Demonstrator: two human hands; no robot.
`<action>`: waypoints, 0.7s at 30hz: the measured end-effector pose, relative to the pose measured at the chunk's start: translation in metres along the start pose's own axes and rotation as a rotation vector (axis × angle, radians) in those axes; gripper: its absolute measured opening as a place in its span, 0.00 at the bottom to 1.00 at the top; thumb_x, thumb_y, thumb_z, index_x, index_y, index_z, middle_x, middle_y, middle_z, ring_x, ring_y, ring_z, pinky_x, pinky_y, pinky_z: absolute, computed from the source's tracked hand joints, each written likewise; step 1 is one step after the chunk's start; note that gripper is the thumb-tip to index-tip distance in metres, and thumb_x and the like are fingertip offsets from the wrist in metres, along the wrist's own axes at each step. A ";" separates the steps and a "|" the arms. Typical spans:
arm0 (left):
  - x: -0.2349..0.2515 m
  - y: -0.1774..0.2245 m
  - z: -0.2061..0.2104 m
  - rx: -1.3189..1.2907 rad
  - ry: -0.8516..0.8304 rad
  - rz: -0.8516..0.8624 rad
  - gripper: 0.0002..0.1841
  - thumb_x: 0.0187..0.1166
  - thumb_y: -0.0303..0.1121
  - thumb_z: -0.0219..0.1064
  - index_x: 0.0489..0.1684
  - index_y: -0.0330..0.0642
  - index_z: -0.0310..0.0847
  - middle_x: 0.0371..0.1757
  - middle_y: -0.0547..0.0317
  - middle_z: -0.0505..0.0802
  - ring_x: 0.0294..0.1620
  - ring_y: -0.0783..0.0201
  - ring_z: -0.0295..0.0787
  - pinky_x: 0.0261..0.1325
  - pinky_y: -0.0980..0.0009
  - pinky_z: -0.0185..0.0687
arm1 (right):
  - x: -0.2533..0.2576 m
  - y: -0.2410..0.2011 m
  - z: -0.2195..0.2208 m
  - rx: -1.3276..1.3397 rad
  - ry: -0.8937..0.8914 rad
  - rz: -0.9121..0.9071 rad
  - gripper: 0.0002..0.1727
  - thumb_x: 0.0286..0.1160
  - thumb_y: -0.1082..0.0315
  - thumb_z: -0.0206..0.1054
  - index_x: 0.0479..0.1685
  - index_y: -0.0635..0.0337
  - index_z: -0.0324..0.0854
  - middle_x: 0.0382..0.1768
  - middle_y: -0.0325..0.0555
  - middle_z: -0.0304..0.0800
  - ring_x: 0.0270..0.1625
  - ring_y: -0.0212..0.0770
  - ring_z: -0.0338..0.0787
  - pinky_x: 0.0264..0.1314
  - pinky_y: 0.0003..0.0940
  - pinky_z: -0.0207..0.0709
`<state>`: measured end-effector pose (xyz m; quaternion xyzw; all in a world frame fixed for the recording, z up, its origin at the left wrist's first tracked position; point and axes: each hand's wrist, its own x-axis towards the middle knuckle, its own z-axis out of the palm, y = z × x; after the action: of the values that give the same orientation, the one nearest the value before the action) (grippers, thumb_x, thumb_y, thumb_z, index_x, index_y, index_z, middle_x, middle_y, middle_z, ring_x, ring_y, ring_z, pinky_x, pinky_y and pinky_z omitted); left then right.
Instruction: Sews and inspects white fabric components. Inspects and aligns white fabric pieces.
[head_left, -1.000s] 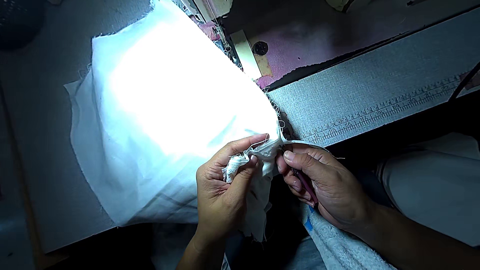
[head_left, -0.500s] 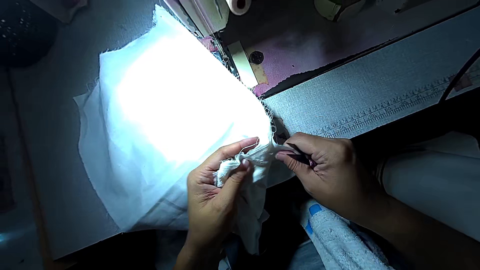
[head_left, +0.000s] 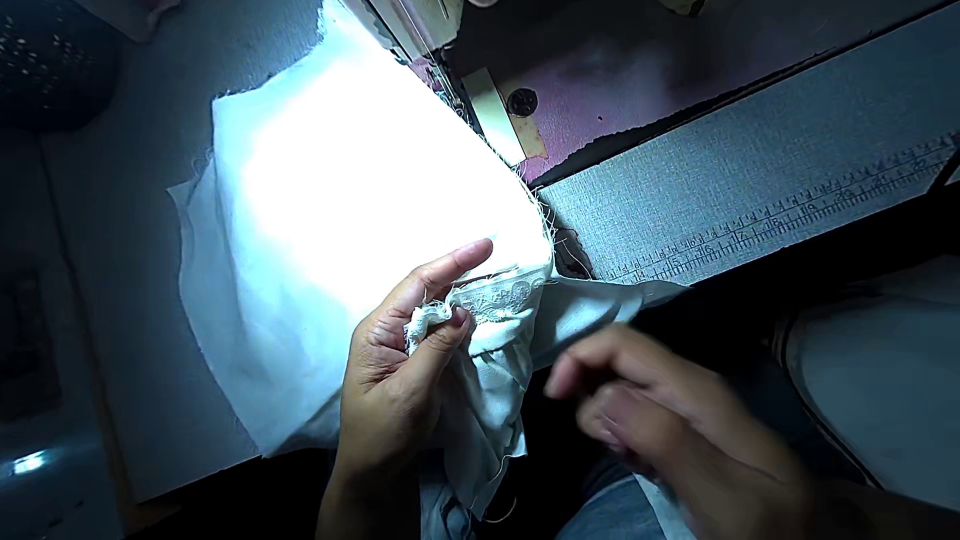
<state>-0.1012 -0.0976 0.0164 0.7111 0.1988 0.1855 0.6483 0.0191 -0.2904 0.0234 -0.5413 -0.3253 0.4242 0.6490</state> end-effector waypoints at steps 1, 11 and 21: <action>0.000 0.000 -0.001 -0.006 -0.004 0.003 0.22 0.82 0.22 0.56 0.74 0.41 0.80 0.65 0.65 0.92 0.55 0.75 0.91 0.59 0.79 0.87 | 0.006 0.006 0.005 0.105 -0.019 0.124 0.18 0.91 0.64 0.44 0.52 0.60 0.81 0.26 0.30 0.72 0.23 0.19 0.69 0.22 0.14 0.63; -0.004 -0.003 0.000 0.004 -0.021 0.040 0.22 0.82 0.23 0.57 0.74 0.41 0.81 0.66 0.64 0.91 0.59 0.72 0.90 0.63 0.76 0.86 | 0.031 0.020 0.009 0.429 0.172 0.364 0.19 0.93 0.62 0.44 0.40 0.55 0.80 0.19 0.34 0.68 0.14 0.22 0.64 0.14 0.13 0.59; -0.005 -0.004 -0.001 -0.032 -0.025 0.045 0.22 0.82 0.22 0.57 0.74 0.40 0.80 0.66 0.62 0.92 0.57 0.72 0.91 0.60 0.77 0.87 | 0.032 0.020 0.008 0.408 0.176 0.360 0.20 0.93 0.63 0.45 0.37 0.56 0.81 0.17 0.33 0.68 0.14 0.21 0.64 0.14 0.12 0.59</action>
<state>-0.1061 -0.0995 0.0121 0.7072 0.1715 0.1941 0.6579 0.0220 -0.2568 0.0039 -0.4833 -0.0741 0.5408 0.6844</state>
